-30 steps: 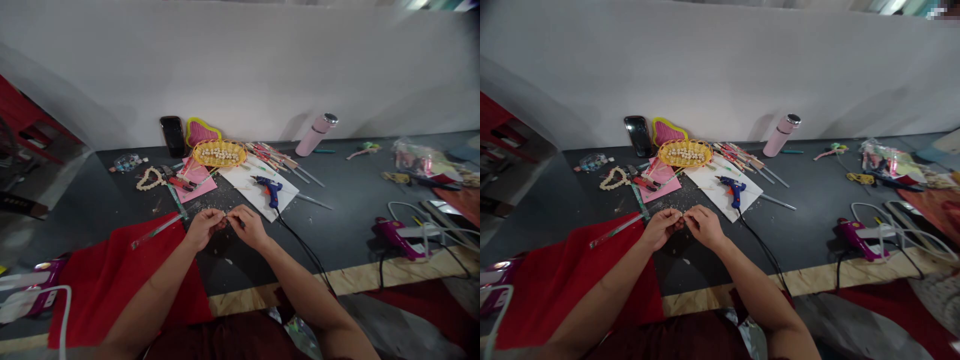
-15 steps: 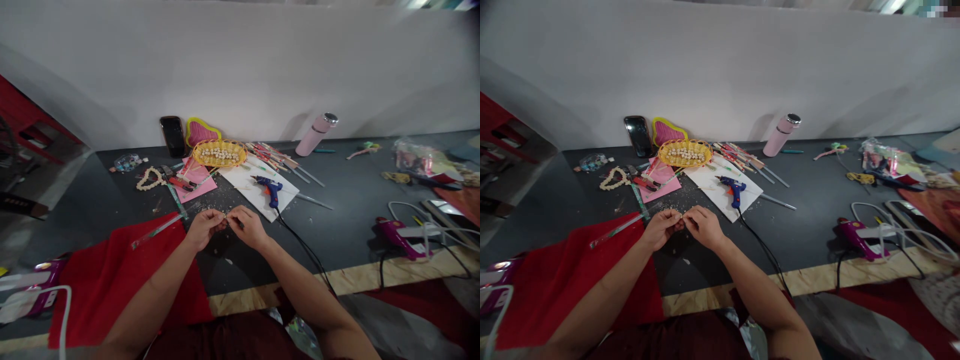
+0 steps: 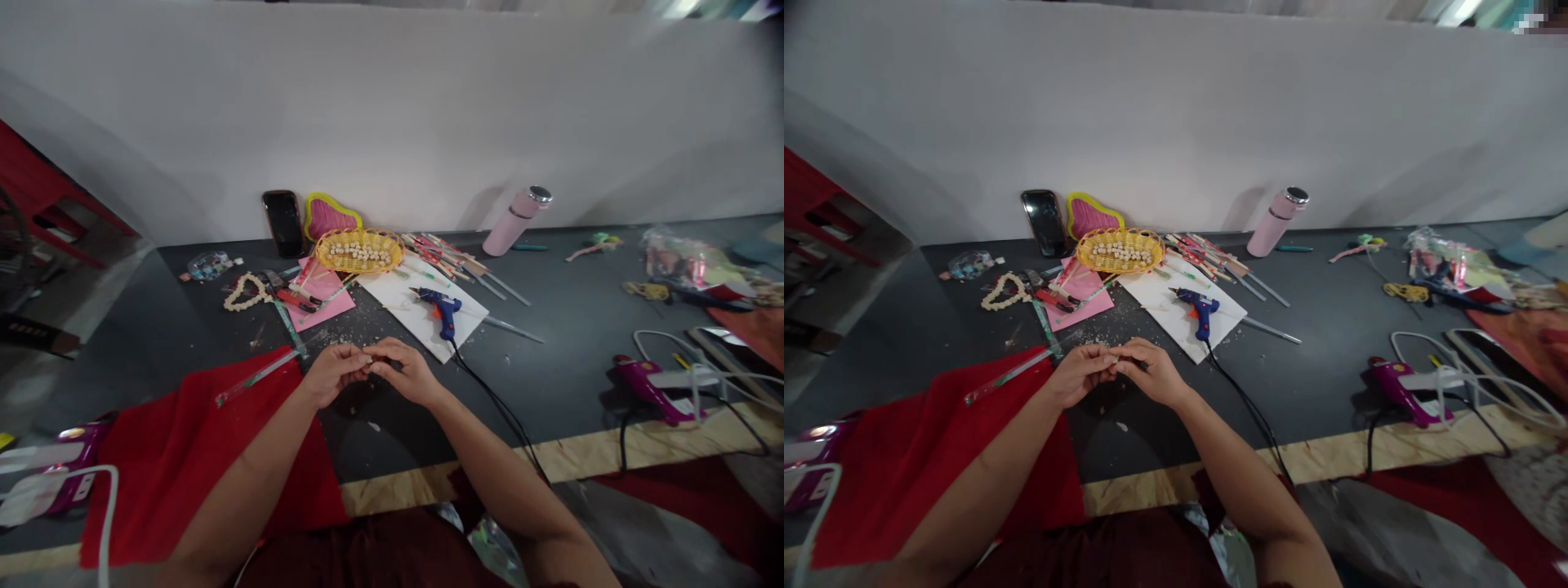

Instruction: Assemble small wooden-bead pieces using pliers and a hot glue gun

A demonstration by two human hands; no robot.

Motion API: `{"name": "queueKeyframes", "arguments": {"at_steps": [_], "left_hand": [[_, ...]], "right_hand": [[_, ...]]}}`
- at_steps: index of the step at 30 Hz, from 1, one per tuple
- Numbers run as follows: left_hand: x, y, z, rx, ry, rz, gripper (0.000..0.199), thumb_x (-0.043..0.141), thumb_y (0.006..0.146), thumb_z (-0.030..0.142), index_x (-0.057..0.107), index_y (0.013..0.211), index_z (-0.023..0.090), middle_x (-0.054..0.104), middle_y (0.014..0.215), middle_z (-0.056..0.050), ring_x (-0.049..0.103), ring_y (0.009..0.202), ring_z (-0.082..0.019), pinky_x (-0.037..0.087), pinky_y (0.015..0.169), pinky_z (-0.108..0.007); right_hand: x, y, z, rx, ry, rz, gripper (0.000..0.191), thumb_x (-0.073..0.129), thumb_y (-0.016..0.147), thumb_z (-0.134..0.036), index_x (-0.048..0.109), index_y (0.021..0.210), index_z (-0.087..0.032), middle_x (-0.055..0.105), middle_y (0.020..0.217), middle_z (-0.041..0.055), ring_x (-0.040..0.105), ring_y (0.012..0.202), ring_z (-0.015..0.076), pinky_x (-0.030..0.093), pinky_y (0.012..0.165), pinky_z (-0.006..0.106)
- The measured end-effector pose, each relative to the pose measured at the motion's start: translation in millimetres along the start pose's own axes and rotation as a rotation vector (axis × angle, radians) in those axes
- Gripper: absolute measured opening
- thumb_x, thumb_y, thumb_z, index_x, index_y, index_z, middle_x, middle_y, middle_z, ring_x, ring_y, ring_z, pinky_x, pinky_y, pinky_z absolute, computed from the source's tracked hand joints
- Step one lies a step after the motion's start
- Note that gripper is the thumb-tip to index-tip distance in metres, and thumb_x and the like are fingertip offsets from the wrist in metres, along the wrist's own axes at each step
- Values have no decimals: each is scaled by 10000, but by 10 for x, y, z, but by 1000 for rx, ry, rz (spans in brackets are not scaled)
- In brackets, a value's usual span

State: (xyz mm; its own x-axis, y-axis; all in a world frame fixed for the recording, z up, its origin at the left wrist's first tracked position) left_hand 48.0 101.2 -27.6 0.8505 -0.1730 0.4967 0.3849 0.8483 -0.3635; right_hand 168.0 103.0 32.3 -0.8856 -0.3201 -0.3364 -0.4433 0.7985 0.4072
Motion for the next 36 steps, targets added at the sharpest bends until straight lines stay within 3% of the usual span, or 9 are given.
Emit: {"name": "queueKeyframes", "arguments": {"at_steps": [10, 21, 36], "left_hand": [[4, -13, -31, -39, -9, 1, 217, 768, 624, 252, 632, 654, 85, 650, 600, -32, 573, 513, -59, 458, 540, -159], [48, -8, -12, 41, -42, -2, 218, 732, 674, 290, 633, 741, 108, 644, 696, -21, 567, 575, -62, 497, 617, -193], [66, -22, 16, 19, -64, 15, 228, 708, 699, 313, 661, 765, 99, 630, 693, -33, 525, 548, -59, 504, 608, -212]], "right_hand": [[2, 1, 5, -2, 41, 44, 186, 583, 841, -256, 684, 991, -211, 654, 823, 60, 591, 786, 154, 491, 724, 287], [-43, 0, -3, 22, -25, 79, 189, 549, 863, -232, 659, 1015, -208, 633, 824, 55, 581, 794, 152, 477, 733, 295], [-40, -21, 15, -6, -60, 105, 158, 538, 867, -245, 638, 985, -209, 625, 827, 54, 582, 800, 161, 484, 730, 306]]}}
Point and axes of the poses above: each hand's wrist, its own y-axis towards the middle knuckle, its own x-axis out of the palm, z = x × y, the point moved 7 cm from there along y, towards the middle knuckle
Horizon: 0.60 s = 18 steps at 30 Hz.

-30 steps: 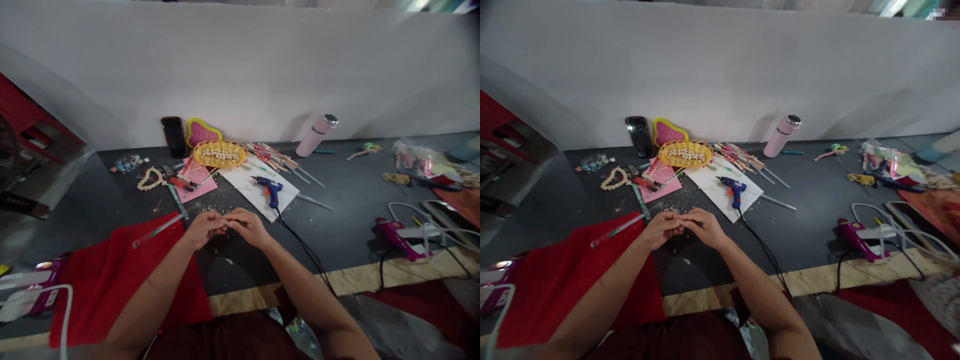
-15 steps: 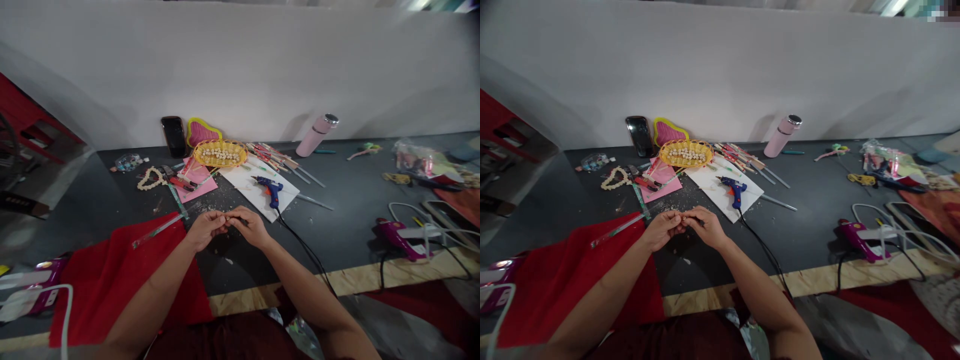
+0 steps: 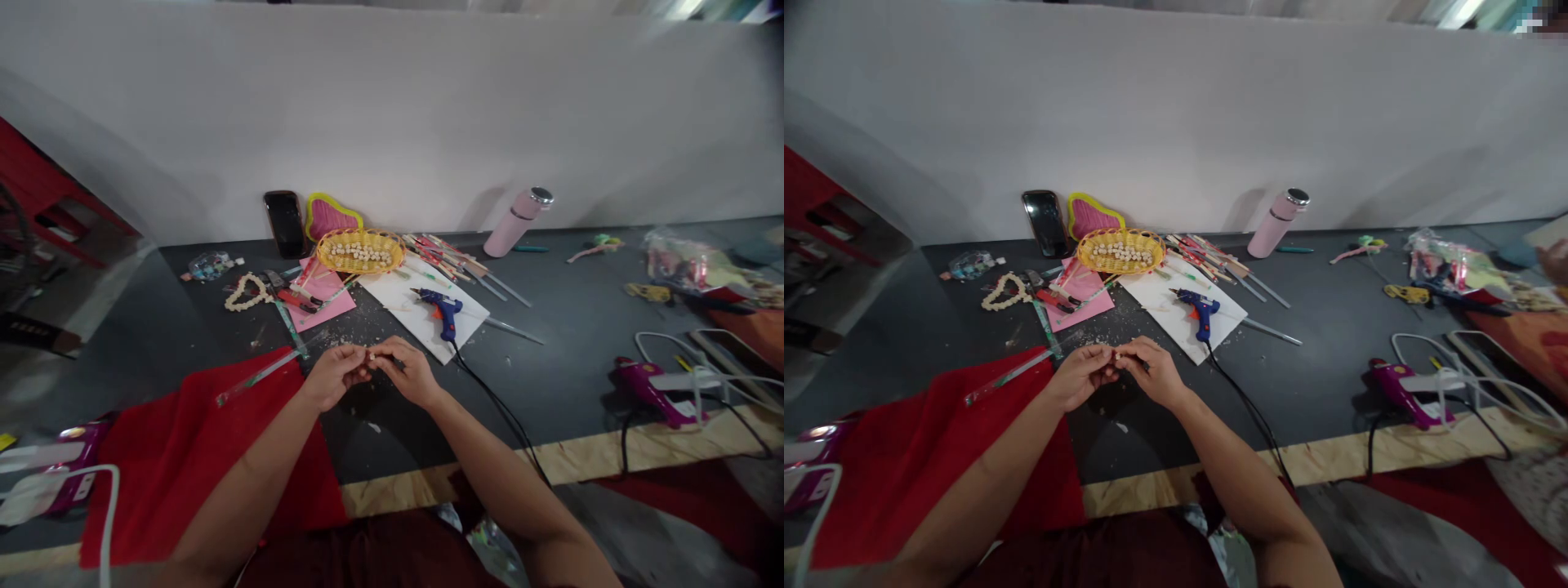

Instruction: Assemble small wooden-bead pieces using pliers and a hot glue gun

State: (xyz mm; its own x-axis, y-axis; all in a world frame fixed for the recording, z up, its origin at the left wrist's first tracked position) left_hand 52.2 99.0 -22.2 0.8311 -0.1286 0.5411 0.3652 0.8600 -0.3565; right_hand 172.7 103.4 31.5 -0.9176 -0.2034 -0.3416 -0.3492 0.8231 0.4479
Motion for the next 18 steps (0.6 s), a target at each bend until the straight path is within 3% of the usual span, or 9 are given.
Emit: {"name": "queueKeyframes", "arguments": {"at_steps": [5, 8, 13, 18], "left_hand": [[-31, 1, 16, 2, 15, 21, 272, 721, 688, 279, 677, 886, 98, 656, 784, -62, 527, 570, -58, 506, 622, -215], [-52, 9, 14, 2, 35, 35, 258, 738, 669, 268, 670, 860, 108, 651, 754, -48, 536, 574, -58, 502, 629, -209], [-46, 14, -10, -5, 51, 8, 256, 719, 682, 341, 647, 765, 111, 640, 712, -36, 559, 575, -71, 491, 610, -204], [-35, 5, -24, -24, 74, -7, 235, 731, 668, 319, 652, 729, 106, 652, 688, -34, 575, 565, -69, 482, 607, -188]], "right_hand": [[-87, -29, 128, 84, 1, 86, 159, 536, 867, -252, 625, 991, -204, 608, 863, 51, 572, 791, 152, 476, 710, 294], [-165, -29, 126, 103, -10, 165, 161, 540, 861, -291, 618, 973, -206, 598, 850, 42, 562, 757, 146, 476, 672, 280], [-60, 7, -33, 4, -35, 57, 147, 557, 852, -292, 635, 937, -202, 621, 803, 45, 574, 762, 155, 483, 696, 290], [19, 0, -43, -11, -48, -10, 153, 552, 858, -272, 639, 960, -199, 623, 824, 58, 580, 786, 159, 490, 718, 297]]}}
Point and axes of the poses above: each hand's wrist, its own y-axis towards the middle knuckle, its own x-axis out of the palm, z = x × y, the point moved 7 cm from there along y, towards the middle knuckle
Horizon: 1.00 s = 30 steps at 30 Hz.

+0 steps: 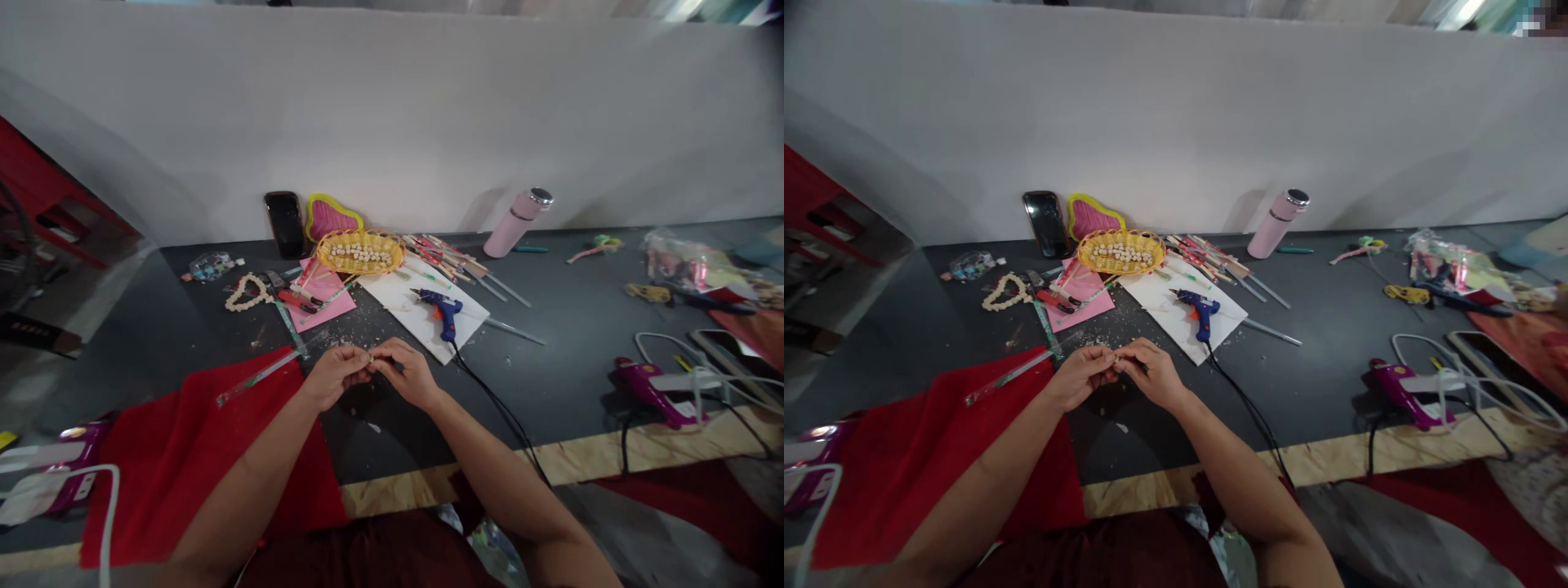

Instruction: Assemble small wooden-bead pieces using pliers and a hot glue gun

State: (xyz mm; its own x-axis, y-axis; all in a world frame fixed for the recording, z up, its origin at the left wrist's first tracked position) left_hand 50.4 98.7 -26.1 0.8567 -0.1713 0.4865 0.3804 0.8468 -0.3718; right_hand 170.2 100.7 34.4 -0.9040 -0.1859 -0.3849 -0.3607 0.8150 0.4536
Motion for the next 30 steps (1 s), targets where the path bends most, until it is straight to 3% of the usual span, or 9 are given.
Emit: {"name": "queueKeyframes", "arguments": {"at_steps": [8, 20, 30], "left_hand": [[19, -16, 46, 5, -36, -4, 205, 724, 676, 298, 660, 722, 109, 647, 654, -21, 564, 544, -65, 480, 610, -199], [24, -11, -11, -9, -43, -23, 226, 734, 670, 295, 649, 730, 95, 643, 686, -36, 554, 554, -57, 480, 602, -182], [3, 4, -25, 50, -33, 40, 243, 757, 635, 307, 629, 689, 107, 635, 662, -24, 550, 551, -69, 457, 578, -190]], "right_hand": [[0, -11, 16, -22, 29, -40, 224, 519, 875, -257, 610, 1067, -185, 623, 882, 80, 584, 852, 172, 492, 763, 318], [17, -6, 11, -4, 46, -28, 189, 514, 881, -260, 634, 1020, -216, 643, 830, 58, 595, 809, 165, 491, 746, 314], [42, -9, 27, -1, 89, 19, 194, 496, 890, -280, 639, 1005, -217, 621, 767, 40, 588, 746, 154, 485, 714, 303]]}}
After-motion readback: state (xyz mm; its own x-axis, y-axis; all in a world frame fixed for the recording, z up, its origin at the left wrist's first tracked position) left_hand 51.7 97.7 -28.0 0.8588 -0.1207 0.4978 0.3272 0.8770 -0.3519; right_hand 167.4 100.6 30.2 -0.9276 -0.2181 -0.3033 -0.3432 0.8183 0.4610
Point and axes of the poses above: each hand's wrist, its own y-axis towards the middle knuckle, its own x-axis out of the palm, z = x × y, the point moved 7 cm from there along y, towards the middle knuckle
